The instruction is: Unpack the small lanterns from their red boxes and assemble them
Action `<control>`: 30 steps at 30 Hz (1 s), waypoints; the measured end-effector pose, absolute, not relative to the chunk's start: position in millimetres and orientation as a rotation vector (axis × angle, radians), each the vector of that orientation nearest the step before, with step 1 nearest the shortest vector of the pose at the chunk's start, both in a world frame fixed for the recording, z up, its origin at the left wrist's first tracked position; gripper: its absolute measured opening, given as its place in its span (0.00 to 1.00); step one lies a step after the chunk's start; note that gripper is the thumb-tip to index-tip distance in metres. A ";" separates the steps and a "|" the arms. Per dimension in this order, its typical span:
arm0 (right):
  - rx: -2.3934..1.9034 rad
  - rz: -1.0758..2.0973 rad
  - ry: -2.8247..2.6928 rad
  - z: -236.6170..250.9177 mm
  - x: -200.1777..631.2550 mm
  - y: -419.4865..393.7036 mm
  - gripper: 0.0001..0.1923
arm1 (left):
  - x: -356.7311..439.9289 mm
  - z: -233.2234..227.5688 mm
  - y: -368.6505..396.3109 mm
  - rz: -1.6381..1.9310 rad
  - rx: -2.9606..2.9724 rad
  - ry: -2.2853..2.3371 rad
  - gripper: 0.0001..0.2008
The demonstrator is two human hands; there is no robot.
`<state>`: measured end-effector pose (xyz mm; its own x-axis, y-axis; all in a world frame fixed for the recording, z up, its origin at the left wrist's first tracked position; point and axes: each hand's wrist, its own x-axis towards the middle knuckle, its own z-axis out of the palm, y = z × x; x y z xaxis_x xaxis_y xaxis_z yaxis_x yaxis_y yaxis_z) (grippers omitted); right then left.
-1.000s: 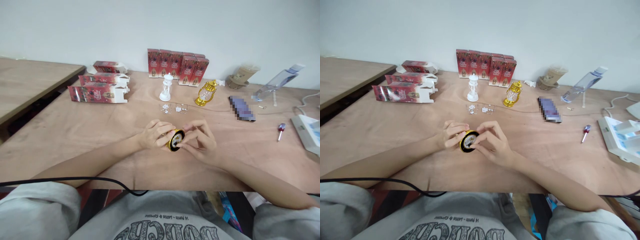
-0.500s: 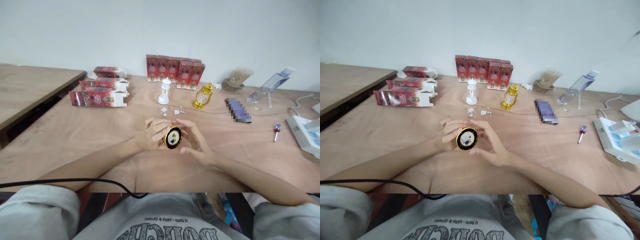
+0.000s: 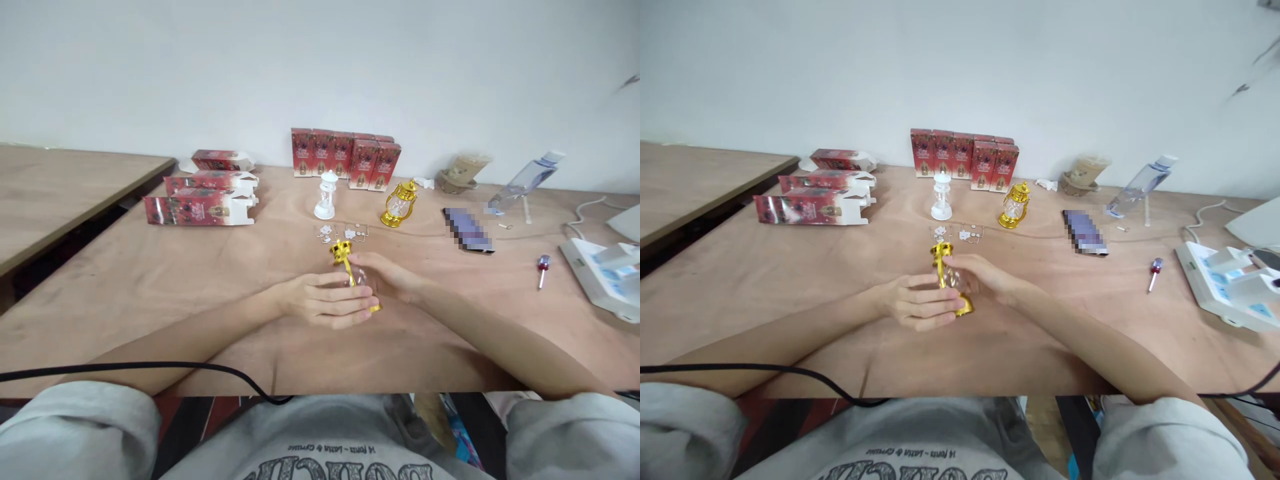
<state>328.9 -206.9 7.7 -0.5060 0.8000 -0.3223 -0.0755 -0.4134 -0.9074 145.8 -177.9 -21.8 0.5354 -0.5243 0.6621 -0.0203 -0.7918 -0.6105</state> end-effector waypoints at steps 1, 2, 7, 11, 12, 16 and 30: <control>-1.091 1.811 -1.237 12.0 332.4 -198.8 0.16 | 144.8 -23.2 -178.0 -1.220 -2.250 0.372 0.05; -1.127 1.626 -1.260 16.3 336.8 -187.5 0.16 | 143.7 -25.6 -177.9 -1.224 -2.266 0.301 0.06; -1.404 0.661 -1.368 28.3 359.8 -103.4 0.21 | 139.9 -38.4 -174.9 -1.151 -2.353 0.100 0.12; -1.685 0.344 -1.446 22.0 362.2 -53.3 0.24 | 140.2 -37.2 -174.2 -1.112 -2.418 0.077 0.11; -1.736 0.351 -1.455 19.0 360.7 -46.6 0.25 | 140.5 -35.5 -174.8 -1.110 -2.430 0.073 0.11; -1.813 0.318 -1.507 6.4 354.6 -38.0 0.30 | 142.4 -29.7 -178.5 -1.164 -2.452 -0.013 0.08; -1.720 -0.631 -1.812 41.0 420.1 -85.9 0.21 | 151.3 29.4 -235.9 -0.987 -2.571 0.319 0.08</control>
<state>420.1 -85.9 41.0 -0.0226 0.7349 0.6778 0.9969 0.0675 -0.0399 151.3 -235.9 29.4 0.7293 -0.3347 0.5967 -0.0776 -0.9070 -0.4139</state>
